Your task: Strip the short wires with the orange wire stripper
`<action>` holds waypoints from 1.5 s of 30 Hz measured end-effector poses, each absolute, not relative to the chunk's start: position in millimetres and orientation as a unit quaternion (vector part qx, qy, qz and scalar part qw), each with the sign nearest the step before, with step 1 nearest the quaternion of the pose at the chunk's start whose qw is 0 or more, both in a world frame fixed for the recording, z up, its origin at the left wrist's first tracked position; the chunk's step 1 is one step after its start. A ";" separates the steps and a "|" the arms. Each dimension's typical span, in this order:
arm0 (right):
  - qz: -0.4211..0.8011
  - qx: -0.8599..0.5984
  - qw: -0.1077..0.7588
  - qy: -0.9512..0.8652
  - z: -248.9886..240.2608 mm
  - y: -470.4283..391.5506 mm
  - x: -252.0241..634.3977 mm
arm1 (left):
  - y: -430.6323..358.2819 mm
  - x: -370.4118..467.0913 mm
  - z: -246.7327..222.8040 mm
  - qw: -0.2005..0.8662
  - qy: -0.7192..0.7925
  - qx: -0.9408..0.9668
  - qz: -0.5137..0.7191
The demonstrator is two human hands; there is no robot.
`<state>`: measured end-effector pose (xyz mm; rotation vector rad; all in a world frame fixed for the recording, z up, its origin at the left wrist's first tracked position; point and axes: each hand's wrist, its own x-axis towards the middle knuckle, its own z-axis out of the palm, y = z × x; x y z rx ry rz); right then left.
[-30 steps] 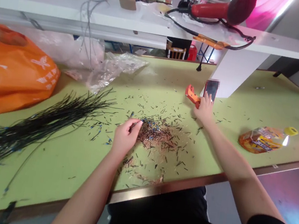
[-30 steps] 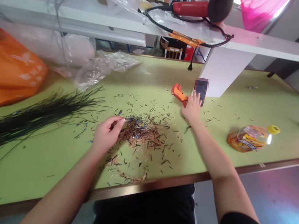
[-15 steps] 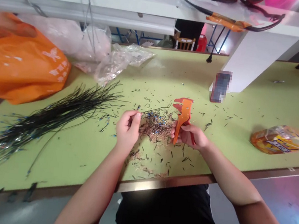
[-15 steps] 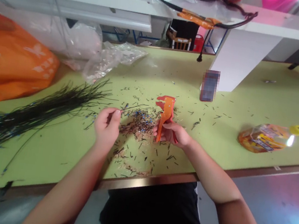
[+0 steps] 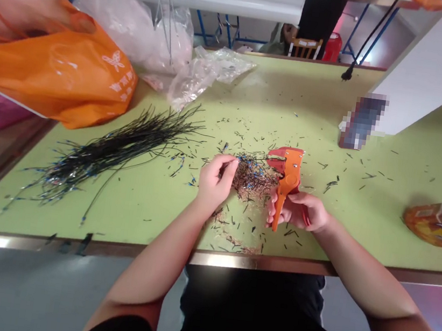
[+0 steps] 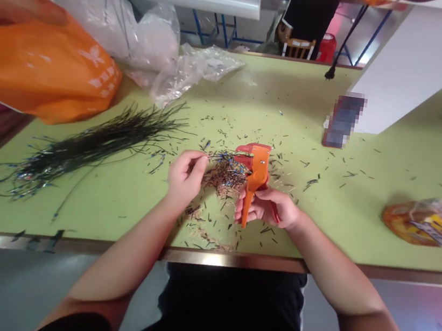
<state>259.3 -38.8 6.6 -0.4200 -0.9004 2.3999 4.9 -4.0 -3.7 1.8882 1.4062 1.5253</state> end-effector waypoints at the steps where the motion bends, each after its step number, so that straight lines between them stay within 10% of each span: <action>1: 0.893 -0.154 0.266 -0.330 7.0 -38.4 260.3 | -3.7 4.8 -4.2 0.167 0.496 0.664 0.533; 45: 0.848 -0.170 0.364 -0.346 39.7 -58.4 257.1 | 6.6 -12.0 -3.6 0.034 0.502 0.739 0.448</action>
